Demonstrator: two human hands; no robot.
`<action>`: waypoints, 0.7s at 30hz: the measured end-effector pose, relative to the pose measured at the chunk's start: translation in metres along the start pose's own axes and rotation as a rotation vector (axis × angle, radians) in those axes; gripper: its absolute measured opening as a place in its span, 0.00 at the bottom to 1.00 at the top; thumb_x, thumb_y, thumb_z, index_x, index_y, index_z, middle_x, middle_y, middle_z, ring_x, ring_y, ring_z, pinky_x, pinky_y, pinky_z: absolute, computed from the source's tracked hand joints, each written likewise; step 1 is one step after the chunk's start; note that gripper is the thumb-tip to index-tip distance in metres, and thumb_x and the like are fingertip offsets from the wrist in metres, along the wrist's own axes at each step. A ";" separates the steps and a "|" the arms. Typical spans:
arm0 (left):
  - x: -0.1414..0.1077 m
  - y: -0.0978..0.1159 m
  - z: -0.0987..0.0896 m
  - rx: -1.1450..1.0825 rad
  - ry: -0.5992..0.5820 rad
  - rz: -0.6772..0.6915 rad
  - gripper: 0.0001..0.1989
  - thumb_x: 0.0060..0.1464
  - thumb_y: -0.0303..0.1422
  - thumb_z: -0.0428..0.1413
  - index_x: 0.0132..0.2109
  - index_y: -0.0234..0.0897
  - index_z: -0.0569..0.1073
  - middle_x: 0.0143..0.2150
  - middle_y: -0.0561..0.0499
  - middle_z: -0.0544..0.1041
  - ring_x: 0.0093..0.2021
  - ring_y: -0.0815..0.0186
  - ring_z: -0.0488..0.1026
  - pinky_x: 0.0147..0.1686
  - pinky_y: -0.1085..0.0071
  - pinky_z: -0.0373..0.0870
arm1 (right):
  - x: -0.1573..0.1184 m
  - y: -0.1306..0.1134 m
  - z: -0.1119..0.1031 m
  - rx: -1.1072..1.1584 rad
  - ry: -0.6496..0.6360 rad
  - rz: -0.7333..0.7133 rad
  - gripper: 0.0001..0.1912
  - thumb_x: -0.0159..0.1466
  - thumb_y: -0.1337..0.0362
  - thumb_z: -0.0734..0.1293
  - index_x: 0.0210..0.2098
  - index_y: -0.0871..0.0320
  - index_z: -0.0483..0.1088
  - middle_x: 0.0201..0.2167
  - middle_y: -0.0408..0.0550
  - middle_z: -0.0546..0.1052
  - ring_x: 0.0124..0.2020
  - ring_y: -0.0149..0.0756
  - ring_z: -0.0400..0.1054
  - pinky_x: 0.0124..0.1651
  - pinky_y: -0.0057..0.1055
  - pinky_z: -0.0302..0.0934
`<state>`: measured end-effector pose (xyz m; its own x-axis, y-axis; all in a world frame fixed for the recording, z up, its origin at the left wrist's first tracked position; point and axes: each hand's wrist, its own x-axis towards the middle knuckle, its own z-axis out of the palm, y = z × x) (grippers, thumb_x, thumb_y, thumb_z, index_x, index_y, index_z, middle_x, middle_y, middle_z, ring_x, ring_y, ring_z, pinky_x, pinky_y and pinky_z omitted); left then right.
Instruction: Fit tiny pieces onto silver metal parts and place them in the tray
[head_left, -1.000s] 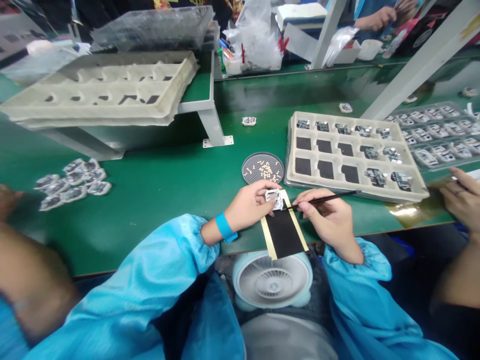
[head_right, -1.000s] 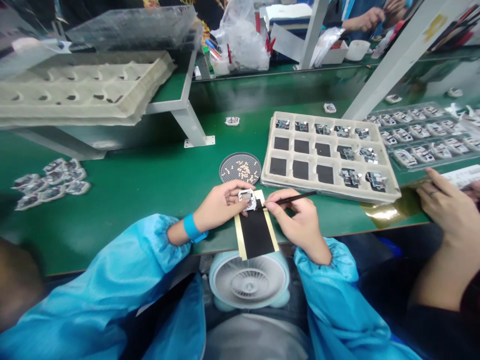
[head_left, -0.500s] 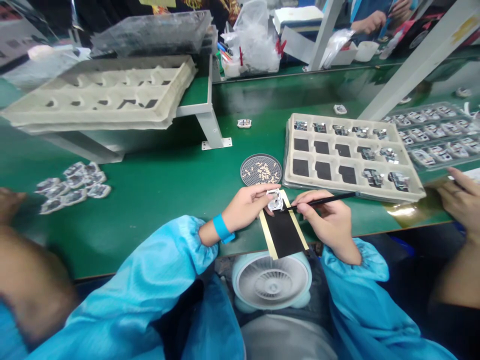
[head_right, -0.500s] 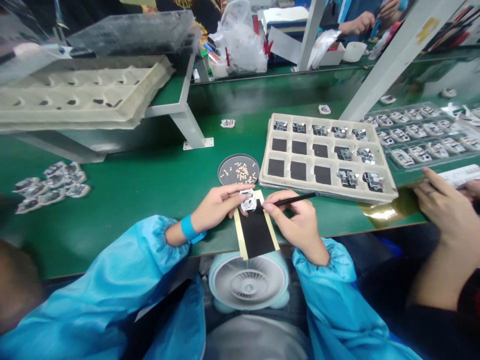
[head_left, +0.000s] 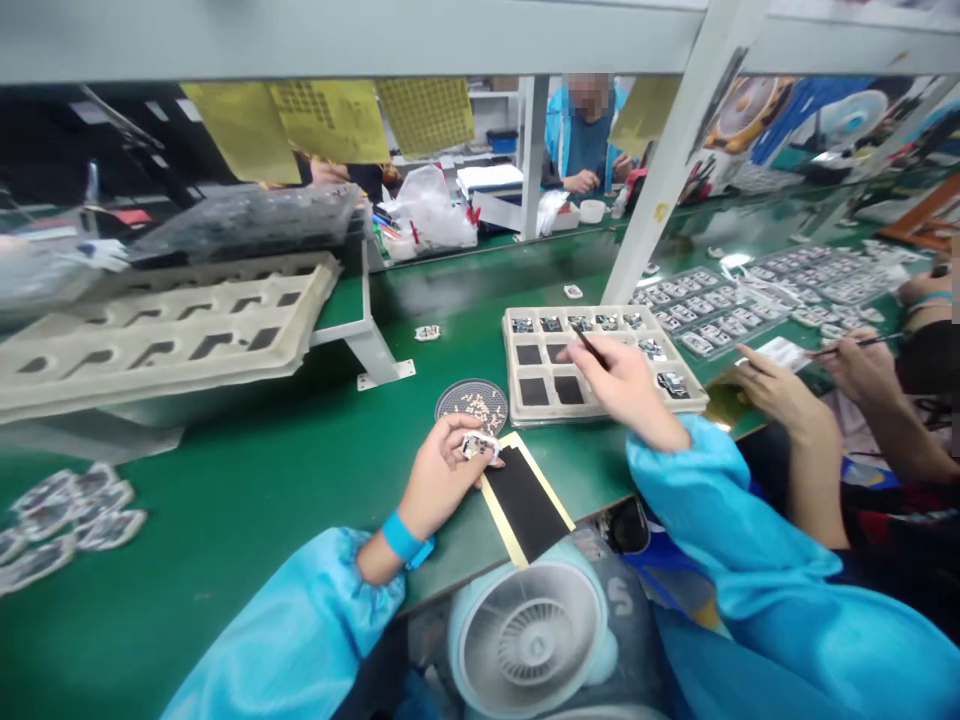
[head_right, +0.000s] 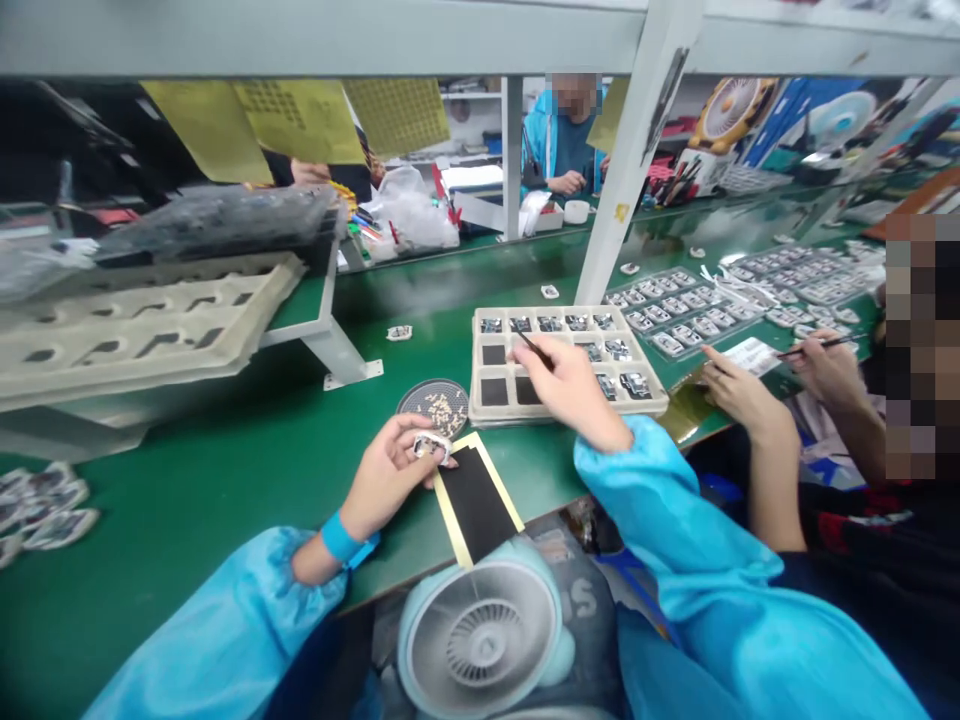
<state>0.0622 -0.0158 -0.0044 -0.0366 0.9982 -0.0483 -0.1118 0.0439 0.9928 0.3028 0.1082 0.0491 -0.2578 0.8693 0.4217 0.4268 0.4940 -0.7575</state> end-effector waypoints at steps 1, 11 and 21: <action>0.001 0.000 -0.002 0.042 0.011 -0.003 0.22 0.51 0.36 0.67 0.50 0.37 0.69 0.36 0.49 0.79 0.33 0.60 0.81 0.21 0.76 0.69 | 0.024 0.004 -0.001 -0.192 -0.016 0.008 0.18 0.70 0.50 0.64 0.38 0.57 0.77 0.32 0.47 0.79 0.36 0.39 0.73 0.42 0.34 0.65; 0.016 0.003 -0.030 0.170 0.098 0.032 0.18 0.51 0.42 0.68 0.42 0.33 0.78 0.33 0.48 0.82 0.21 0.70 0.74 0.24 0.73 0.71 | 0.114 0.040 0.027 -0.747 -0.166 0.251 0.15 0.63 0.56 0.71 0.43 0.62 0.78 0.45 0.62 0.80 0.50 0.49 0.74 0.53 0.36 0.65; 0.013 0.011 -0.030 0.083 0.125 0.032 0.19 0.56 0.42 0.63 0.48 0.32 0.78 0.32 0.49 0.79 0.25 0.68 0.75 0.18 0.78 0.59 | 0.120 0.043 0.030 -0.737 -0.201 0.251 0.15 0.60 0.58 0.74 0.41 0.62 0.79 0.44 0.63 0.81 0.48 0.50 0.75 0.51 0.38 0.65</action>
<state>0.0306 -0.0037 0.0026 -0.1625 0.9864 -0.0244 -0.0265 0.0203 0.9994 0.2645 0.2335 0.0520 -0.1997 0.9710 0.1312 0.9370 0.2284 -0.2642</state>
